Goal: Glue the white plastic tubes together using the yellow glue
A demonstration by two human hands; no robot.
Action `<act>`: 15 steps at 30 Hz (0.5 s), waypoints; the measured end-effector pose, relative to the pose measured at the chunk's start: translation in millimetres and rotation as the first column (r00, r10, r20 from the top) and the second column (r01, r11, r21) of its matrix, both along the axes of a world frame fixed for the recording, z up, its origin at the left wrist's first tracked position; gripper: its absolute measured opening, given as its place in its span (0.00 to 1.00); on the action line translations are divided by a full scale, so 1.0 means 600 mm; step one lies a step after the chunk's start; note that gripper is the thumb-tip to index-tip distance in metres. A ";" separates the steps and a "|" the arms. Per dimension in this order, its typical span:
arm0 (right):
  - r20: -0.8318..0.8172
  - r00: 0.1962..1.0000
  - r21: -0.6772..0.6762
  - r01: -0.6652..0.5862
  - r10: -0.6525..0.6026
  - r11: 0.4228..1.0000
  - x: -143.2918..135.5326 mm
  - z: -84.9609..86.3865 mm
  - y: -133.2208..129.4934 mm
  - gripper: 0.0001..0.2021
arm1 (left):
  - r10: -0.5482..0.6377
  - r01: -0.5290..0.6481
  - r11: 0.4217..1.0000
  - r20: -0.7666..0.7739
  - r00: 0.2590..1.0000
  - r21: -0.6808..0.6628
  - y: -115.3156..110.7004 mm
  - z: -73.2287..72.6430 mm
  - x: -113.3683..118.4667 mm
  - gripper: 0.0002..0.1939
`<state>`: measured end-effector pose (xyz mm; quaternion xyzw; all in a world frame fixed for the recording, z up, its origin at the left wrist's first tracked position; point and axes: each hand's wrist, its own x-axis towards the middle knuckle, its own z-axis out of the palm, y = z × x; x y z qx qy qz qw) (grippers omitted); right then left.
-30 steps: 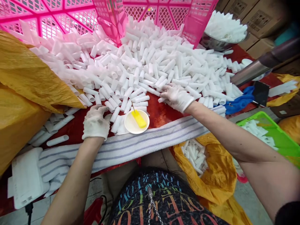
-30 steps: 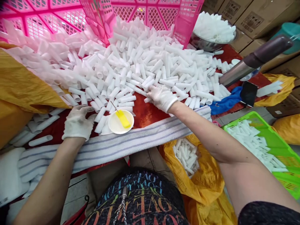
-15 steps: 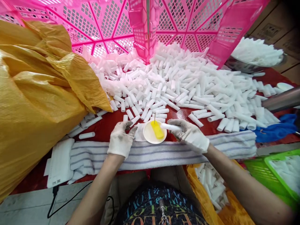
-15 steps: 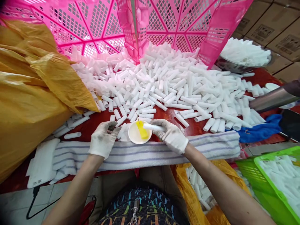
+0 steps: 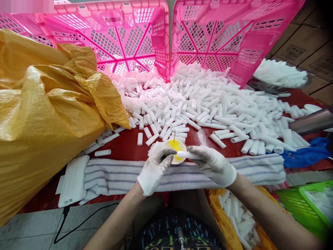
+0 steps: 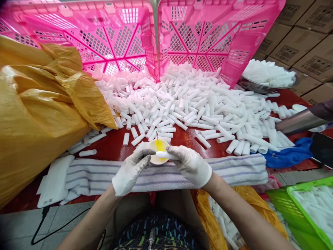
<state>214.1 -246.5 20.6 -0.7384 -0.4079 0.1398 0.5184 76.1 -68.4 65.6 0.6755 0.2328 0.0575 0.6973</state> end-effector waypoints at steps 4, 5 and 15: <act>0.105 0.993 0.004 -0.063 0.062 0.998 -0.005 0.000 -0.003 0.16 | -0.049 0.049 0.999 -0.026 0.998 0.011 -0.014 0.001 -0.001 0.14; 0.056 0.997 0.003 -0.062 0.061 0.998 -0.009 0.001 -0.002 0.17 | -0.055 0.055 0.998 -0.002 0.999 0.024 -0.018 -0.003 0.000 0.14; -0.795 0.599 -0.019 -0.187 0.099 0.982 -0.035 0.048 -0.002 0.24 | -0.100 -0.083 0.884 0.359 0.928 0.460 -0.015 -0.045 0.005 0.05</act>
